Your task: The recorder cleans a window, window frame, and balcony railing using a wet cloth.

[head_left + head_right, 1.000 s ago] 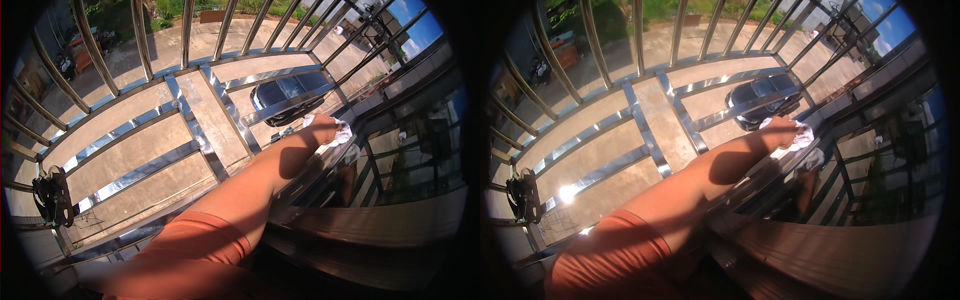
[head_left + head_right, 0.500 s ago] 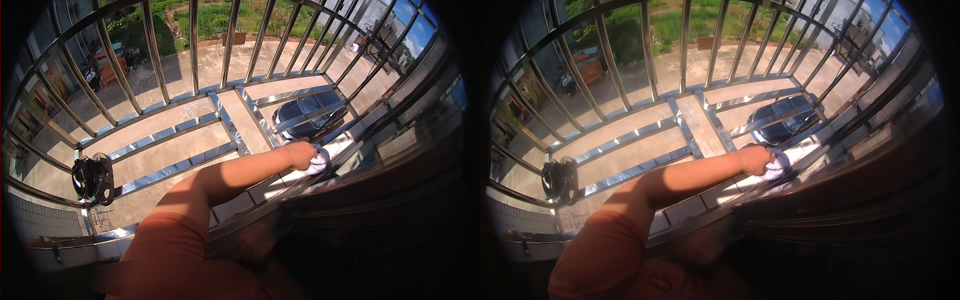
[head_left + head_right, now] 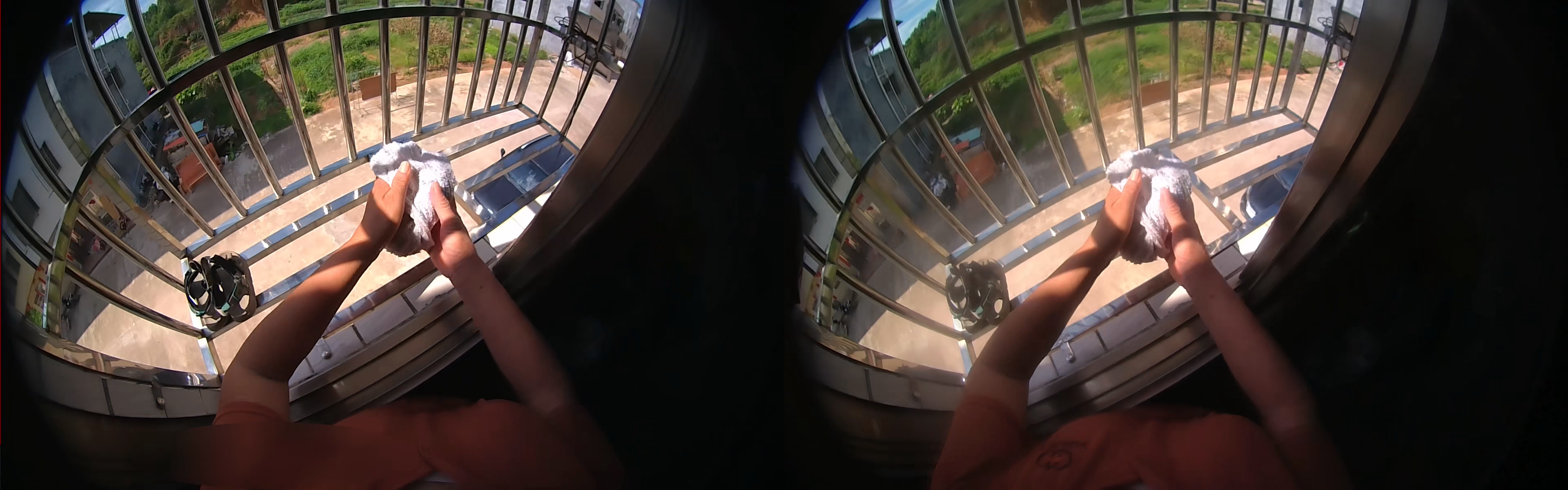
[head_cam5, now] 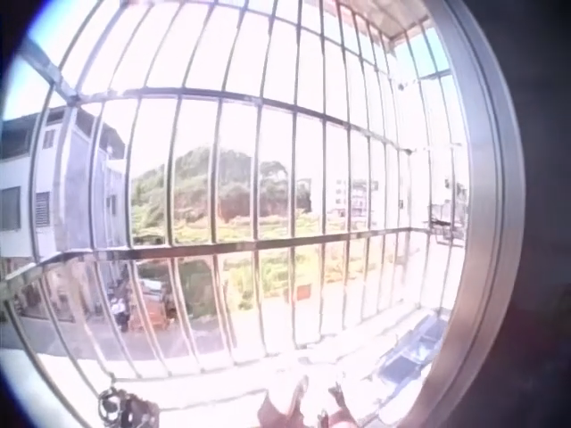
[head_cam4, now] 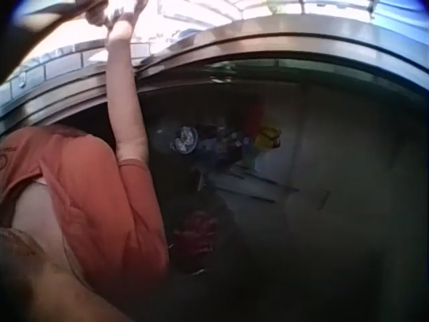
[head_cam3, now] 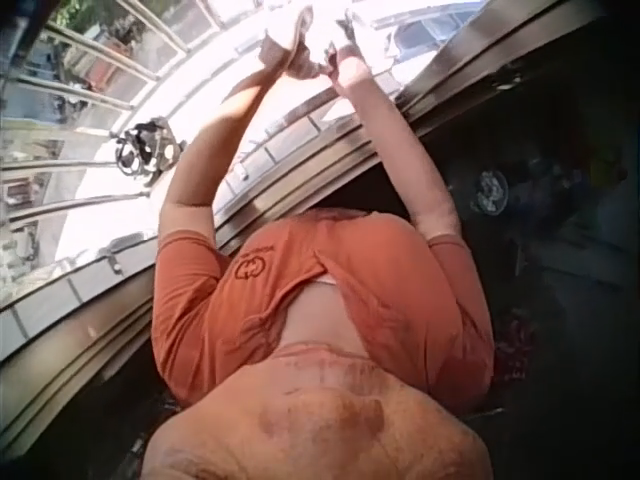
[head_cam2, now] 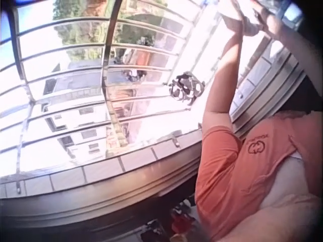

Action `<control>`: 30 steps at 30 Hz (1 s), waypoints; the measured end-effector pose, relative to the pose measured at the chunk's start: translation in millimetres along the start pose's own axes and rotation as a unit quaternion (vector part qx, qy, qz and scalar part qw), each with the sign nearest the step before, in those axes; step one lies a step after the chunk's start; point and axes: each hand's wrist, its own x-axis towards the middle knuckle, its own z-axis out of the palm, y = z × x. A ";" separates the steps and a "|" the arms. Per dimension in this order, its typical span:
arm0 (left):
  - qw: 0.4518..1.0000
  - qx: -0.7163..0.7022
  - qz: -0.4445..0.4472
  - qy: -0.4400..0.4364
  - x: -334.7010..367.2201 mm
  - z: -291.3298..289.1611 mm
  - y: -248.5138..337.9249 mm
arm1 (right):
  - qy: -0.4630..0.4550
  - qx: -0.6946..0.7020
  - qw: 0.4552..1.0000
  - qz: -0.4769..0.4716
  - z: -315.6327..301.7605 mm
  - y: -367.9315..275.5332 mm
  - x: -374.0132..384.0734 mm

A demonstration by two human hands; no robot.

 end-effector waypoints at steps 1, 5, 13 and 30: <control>0.999 0.016 0.020 0.036 -9.8 6.3 8.0 | -0.028 0.045 0.998 0.016 14.6 12.4 12.3; 0.927 0.365 -0.082 0.031 -22.2 -54.9 15.7 | 0.088 -0.003 0.996 0.032 36.2 48.4 50.4; 0.787 0.587 -0.189 0.017 -39.9 -112.6 -23.6 | 0.308 -0.712 0.574 -0.264 -37.9 21.8 151.7; 0.742 0.666 -0.058 -0.046 -61.9 -90.3 -80.6 | 0.279 -0.920 0.275 0.008 -277.5 -95.7 335.5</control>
